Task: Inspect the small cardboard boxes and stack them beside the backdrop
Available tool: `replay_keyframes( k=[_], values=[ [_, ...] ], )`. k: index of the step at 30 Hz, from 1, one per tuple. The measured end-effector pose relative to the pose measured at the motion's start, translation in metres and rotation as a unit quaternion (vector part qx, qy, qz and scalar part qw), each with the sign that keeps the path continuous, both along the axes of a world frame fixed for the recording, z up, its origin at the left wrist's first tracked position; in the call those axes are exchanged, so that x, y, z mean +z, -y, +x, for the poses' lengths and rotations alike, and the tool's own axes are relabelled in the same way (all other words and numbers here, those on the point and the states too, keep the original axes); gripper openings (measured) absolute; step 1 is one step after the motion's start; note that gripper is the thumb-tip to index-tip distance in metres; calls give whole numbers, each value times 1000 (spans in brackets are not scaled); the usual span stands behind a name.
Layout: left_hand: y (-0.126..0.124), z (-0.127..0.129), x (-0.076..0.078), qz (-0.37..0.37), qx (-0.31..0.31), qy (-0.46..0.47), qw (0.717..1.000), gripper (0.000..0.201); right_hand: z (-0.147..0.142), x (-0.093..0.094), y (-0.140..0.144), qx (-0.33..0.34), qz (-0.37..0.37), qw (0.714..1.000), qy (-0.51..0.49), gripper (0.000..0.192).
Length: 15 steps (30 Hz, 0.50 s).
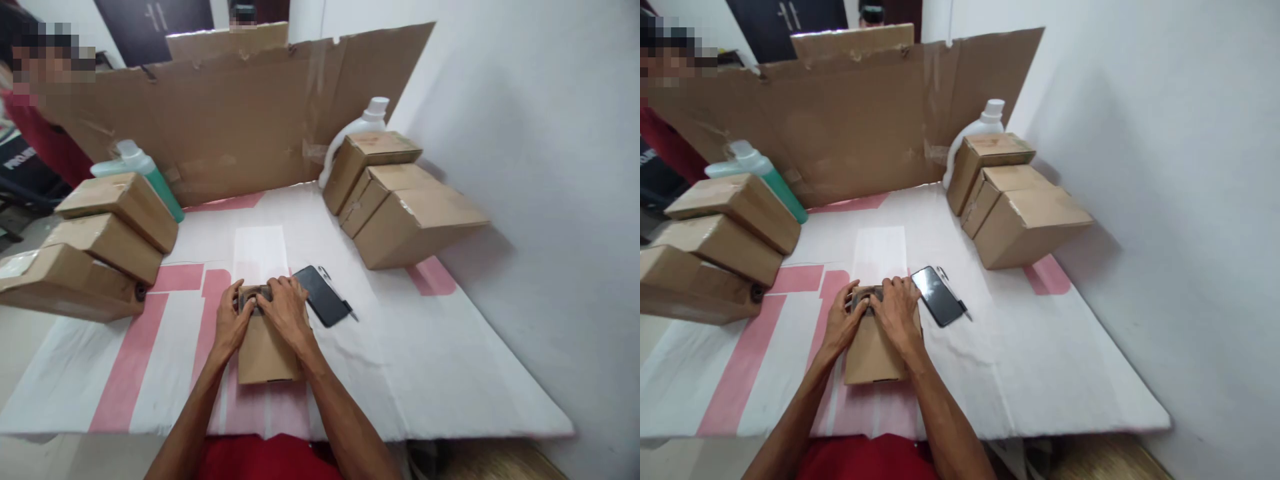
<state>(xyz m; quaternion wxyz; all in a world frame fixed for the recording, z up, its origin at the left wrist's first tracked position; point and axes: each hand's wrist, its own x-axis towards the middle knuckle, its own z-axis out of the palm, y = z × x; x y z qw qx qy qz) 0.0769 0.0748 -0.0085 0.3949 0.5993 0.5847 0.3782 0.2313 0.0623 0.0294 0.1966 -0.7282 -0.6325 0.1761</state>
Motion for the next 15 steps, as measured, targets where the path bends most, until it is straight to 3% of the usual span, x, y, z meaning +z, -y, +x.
replay_keyframes(
  k=[4, 7, 10, 12, 15],
  values=[
    [-5, 1, 6, 9, -13, -28, 999, 46, -2, 1, 3, 2, 3, 1000, -8, 24],
    [-5, 1, 9, 16, -15, -45, 999, 44, 9, 0, 8, -20, 73, 996, -52, 28],
    [-3, 2, 8, 14, -8, -52, 999, 45, 50, -4, 20, -110, 138, 981, -79, 29],
    [-2, 3, 7, 9, -4, -52, 999, 46, 90, -9, 29, -173, 103, 978, -63, 26],
    [-1, 5, 7, 5, 2, -48, 999, 47, 142, -19, 36, -210, 27, 977, -37, 19]
  ],
)
